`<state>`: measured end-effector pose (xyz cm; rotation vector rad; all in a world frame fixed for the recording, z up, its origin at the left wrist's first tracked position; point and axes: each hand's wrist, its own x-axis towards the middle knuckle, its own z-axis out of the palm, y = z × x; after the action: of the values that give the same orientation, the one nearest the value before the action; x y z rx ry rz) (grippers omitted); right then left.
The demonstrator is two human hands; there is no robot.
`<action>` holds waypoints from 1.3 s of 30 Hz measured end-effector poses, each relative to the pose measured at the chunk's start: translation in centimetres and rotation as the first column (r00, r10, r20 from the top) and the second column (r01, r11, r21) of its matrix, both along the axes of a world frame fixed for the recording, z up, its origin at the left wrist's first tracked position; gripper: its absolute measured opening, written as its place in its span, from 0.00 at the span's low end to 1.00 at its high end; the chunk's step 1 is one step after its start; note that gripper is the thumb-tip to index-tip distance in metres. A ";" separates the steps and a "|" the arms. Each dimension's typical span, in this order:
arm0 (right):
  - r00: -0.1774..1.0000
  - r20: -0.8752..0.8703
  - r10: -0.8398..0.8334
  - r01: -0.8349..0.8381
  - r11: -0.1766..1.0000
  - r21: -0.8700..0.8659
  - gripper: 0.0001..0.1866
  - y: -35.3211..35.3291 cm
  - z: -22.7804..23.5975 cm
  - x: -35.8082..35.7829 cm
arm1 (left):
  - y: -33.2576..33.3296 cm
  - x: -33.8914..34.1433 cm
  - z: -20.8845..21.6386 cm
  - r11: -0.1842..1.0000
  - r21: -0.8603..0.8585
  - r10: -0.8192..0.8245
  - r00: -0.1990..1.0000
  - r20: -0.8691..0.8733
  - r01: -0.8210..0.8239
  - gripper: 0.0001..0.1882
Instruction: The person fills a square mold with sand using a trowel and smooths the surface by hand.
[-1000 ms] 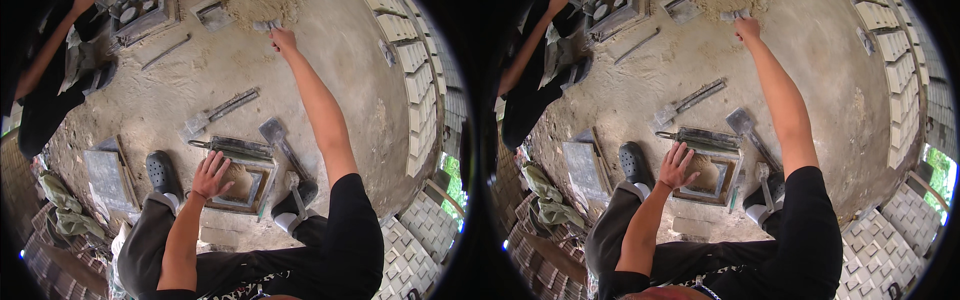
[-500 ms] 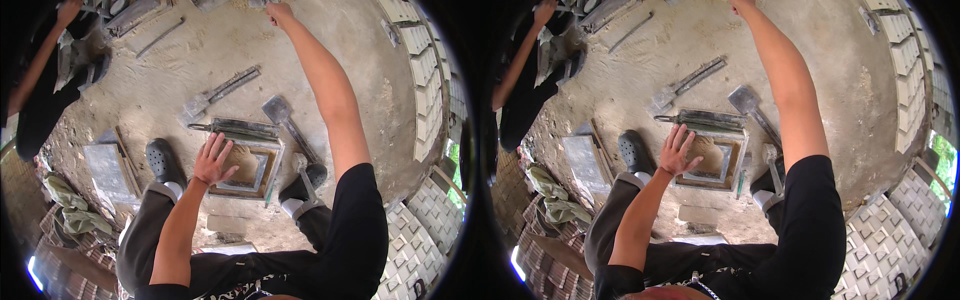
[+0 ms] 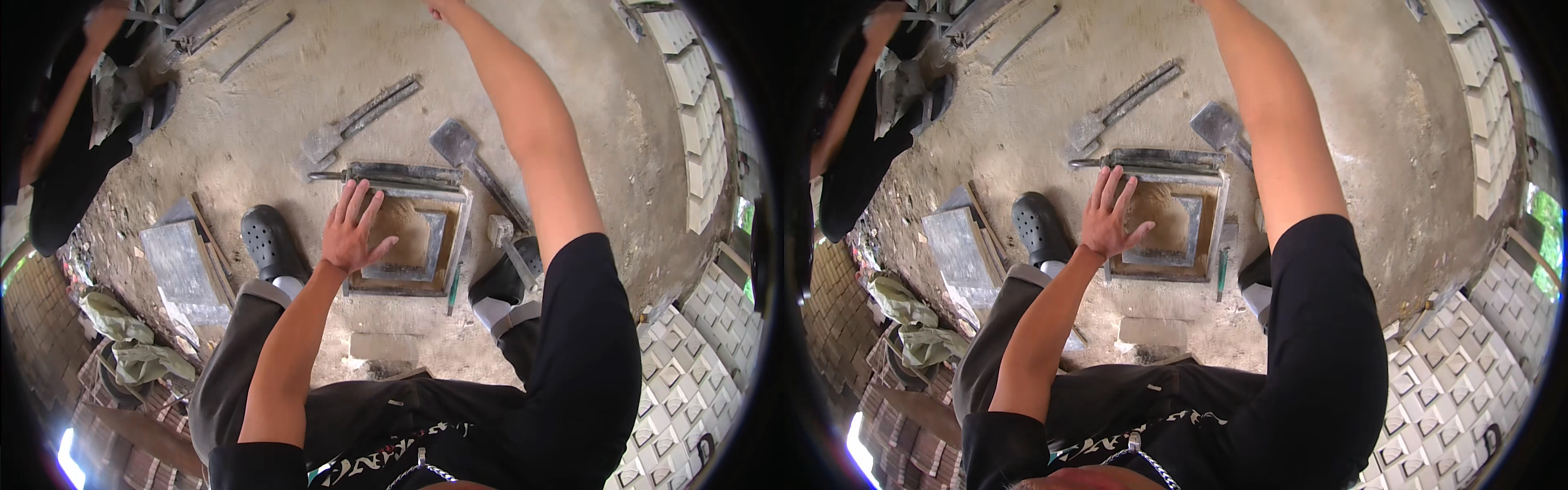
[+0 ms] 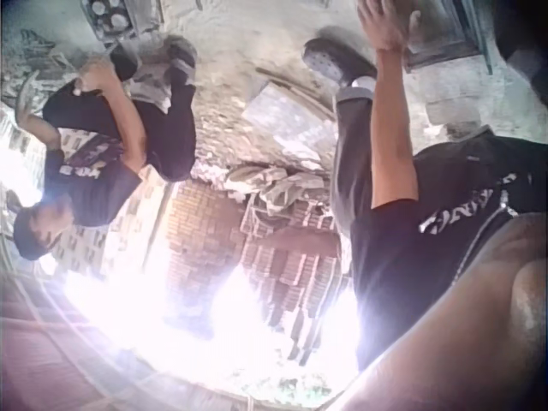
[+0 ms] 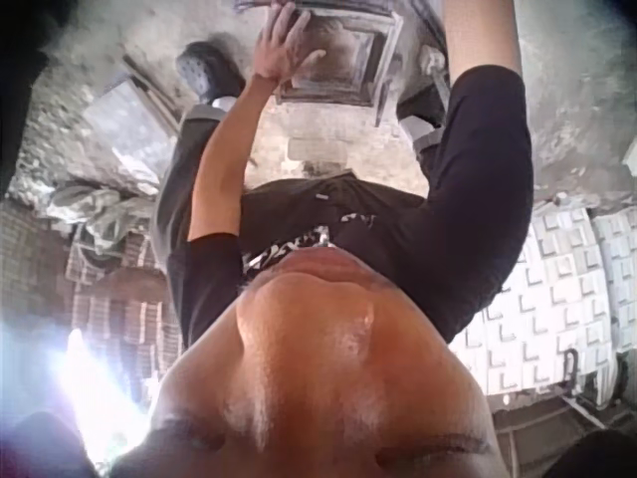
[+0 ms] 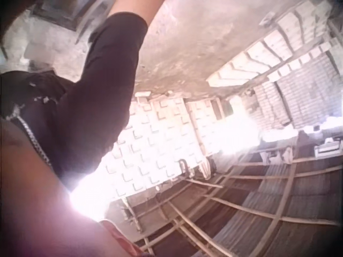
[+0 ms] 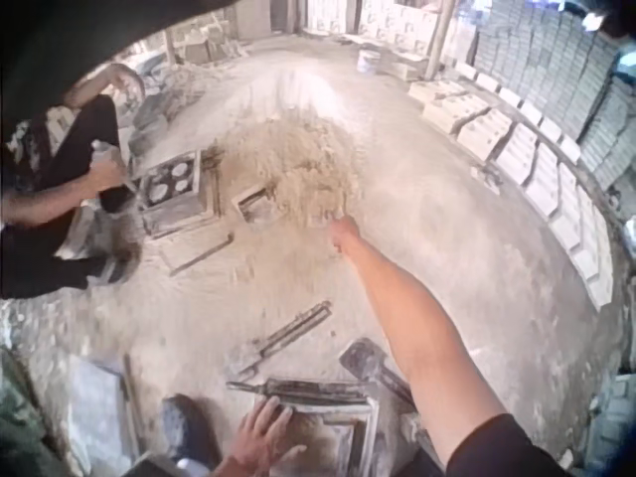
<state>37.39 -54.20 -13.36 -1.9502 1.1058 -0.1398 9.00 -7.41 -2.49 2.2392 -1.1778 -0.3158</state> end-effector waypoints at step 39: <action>0.957 0.110 0.268 -0.282 0.951 0.130 0.23 18.5 31.7 -40.5 | 3.8 -0.7 -2.8 0.771 -0.238 0.534 0.803 -0.267 -0.591 0.25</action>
<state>-3.11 -35.67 18.38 -1.9253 0.7531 0.0029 8.28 -3.58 -5.27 2.1039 -0.3735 -0.0771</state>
